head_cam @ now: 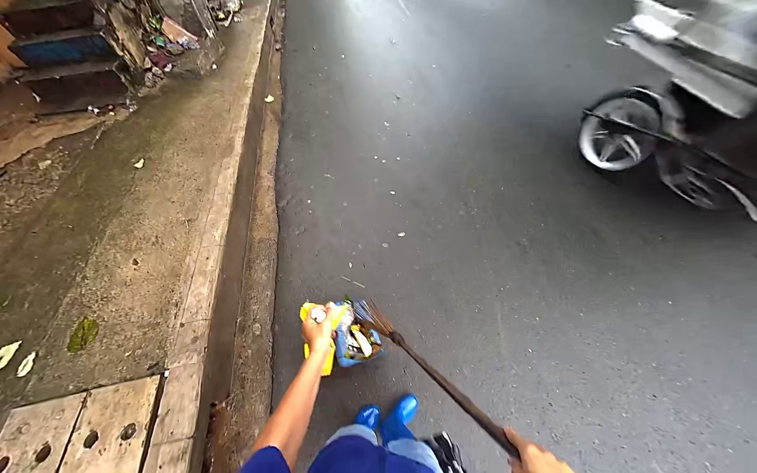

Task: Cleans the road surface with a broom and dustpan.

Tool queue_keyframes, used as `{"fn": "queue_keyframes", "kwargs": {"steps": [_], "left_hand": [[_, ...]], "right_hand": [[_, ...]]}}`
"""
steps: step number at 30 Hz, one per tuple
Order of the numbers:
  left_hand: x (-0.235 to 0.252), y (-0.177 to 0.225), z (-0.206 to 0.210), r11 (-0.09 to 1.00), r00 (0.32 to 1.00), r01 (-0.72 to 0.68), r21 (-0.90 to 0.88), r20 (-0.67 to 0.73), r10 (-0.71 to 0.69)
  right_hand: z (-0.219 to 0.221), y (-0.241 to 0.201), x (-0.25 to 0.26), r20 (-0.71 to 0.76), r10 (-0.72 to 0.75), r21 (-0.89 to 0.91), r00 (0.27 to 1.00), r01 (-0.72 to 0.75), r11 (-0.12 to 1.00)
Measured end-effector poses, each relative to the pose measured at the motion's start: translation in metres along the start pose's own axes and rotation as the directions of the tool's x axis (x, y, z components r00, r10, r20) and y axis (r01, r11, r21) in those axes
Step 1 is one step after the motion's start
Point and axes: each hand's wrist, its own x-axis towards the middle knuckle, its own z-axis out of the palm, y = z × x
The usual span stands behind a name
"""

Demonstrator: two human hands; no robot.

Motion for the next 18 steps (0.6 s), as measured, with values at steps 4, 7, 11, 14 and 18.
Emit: {"fn": "queue_keyframes", "kwargs": {"steps": [4, 7, 11, 14, 18], "left_hand": [[0.04, -0.034, -0.009, 0.996, 0.998, 0.042, 0.079, -0.053, -0.038], [0.056, -0.058, -0.002, 0.998, 0.993, 0.048, 0.027, -0.107, -0.045], [0.071, -0.058, 0.006, 0.996, 0.983, 0.094, 0.005, -0.159, -0.092], [0.078, -0.052, 0.009, 0.994, 0.981, 0.106, 0.015, -0.167, -0.102], [0.099, -0.057, 0.01, 0.996, 0.976, 0.082, 0.046, -0.204, -0.071]], "right_hand": [[-0.075, 0.016, 0.033, -0.008, -0.033, -0.132, 0.999, 0.031, 0.991], [-0.123, 0.012, 0.065, -0.029, -0.057, -0.16, 0.998, 0.052, 0.986], [-0.151, -0.03, 0.128, -0.055, -0.025, -0.184, 0.998, 0.015, 0.983], [-0.133, -0.077, 0.186, -0.048, 0.017, -0.2, 0.999, -0.026, 0.979], [-0.106, -0.121, 0.218, 0.03, -0.106, -0.398, 0.994, 0.109, 0.911]]}}
